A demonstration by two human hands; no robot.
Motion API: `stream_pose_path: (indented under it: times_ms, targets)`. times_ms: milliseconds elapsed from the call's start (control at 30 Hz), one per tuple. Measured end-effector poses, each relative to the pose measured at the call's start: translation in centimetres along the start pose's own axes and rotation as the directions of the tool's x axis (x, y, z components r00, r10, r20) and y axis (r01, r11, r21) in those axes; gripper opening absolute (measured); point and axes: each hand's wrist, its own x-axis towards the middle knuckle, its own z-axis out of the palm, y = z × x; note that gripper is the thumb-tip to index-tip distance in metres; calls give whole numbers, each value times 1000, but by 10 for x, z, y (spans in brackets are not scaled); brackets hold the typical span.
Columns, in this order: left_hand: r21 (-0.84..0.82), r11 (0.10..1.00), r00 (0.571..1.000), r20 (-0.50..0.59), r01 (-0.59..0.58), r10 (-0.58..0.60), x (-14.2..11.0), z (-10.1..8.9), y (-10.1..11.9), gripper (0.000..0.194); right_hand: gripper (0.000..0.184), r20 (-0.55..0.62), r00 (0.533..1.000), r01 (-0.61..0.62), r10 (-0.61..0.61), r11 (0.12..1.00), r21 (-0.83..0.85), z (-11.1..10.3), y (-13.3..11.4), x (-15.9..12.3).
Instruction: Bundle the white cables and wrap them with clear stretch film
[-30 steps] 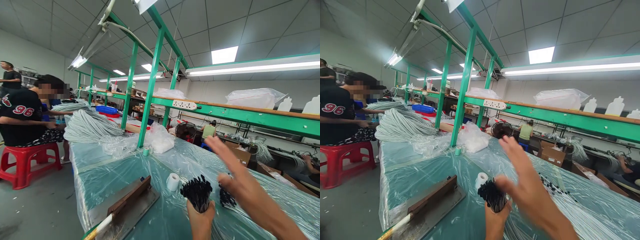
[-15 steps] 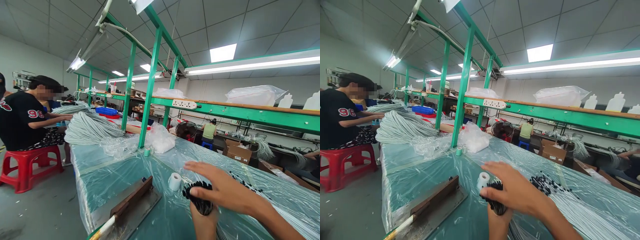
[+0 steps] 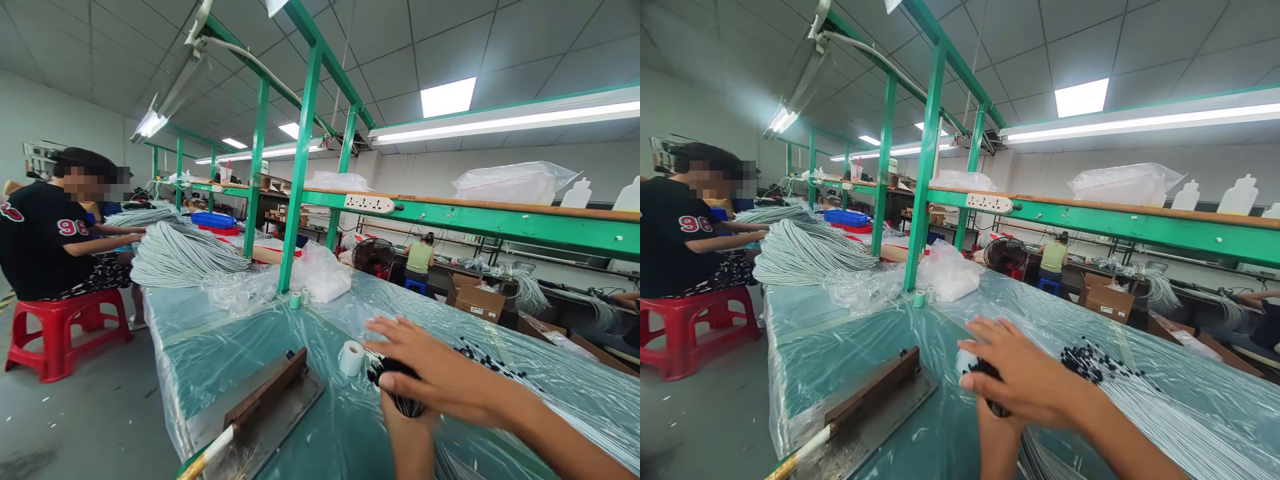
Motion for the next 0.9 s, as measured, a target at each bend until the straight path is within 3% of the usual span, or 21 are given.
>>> stream_pose_path:
  times_ms: [67, 100, 133, 233, 267, 367, 500, 667, 800, 900]
  targets:
    - [49, 999, 1000, 0, -21, 21, -1, 1, -1, 44, 45, -166, 985, -28, 34, 999, 41, -8, 2, 0]
    - [66, 997, 999, 2, -39, 39, -1, 2, 0, 45, 44, -193, 981, -27, 35, 999, 45, -9, 2, 1]
    - [74, 996, 998, 15, -57, 56, -1, 2, 1, 45, 44, -172, 985, -17, 24, 999, 38, -8, 0, 2]
    - [43, 996, 990, 116, -81, 76, 1, 2, 7, 45, 40, 63, 998, 32, -32, 999, 4, 0, -7, 6]
    - [36, 996, 987, 141, -77, 71, 2, 2, 9, 45, 40, 77, 997, 25, -26, 1000, 8, 1, -9, 7]
    - [52, 998, 988, 146, -48, 40, 5, 2, 8, 49, 42, -37, 999, 1, 0, 1000, 22, 1, -9, 5]
    - [-6, 994, 984, 141, -106, 105, 8, 4, 2, 54, 42, 87, 996, -44, 34, 992, 118, 1, 3, -2]
    - [54, 993, 980, 173, -107, 96, 11, 2, -3, 46, 44, -118, 977, -140, 175, 955, 261, 9, 17, -17]
    - [25, 995, 979, 185, -94, 88, 14, -3, -6, 60, 42, -80, 977, -168, 196, 948, 270, 22, 26, -25]
    - [81, 993, 977, 202, -85, 68, 15, -7, -4, 57, 42, -187, 957, -151, 221, 931, 331, 34, 32, -29]
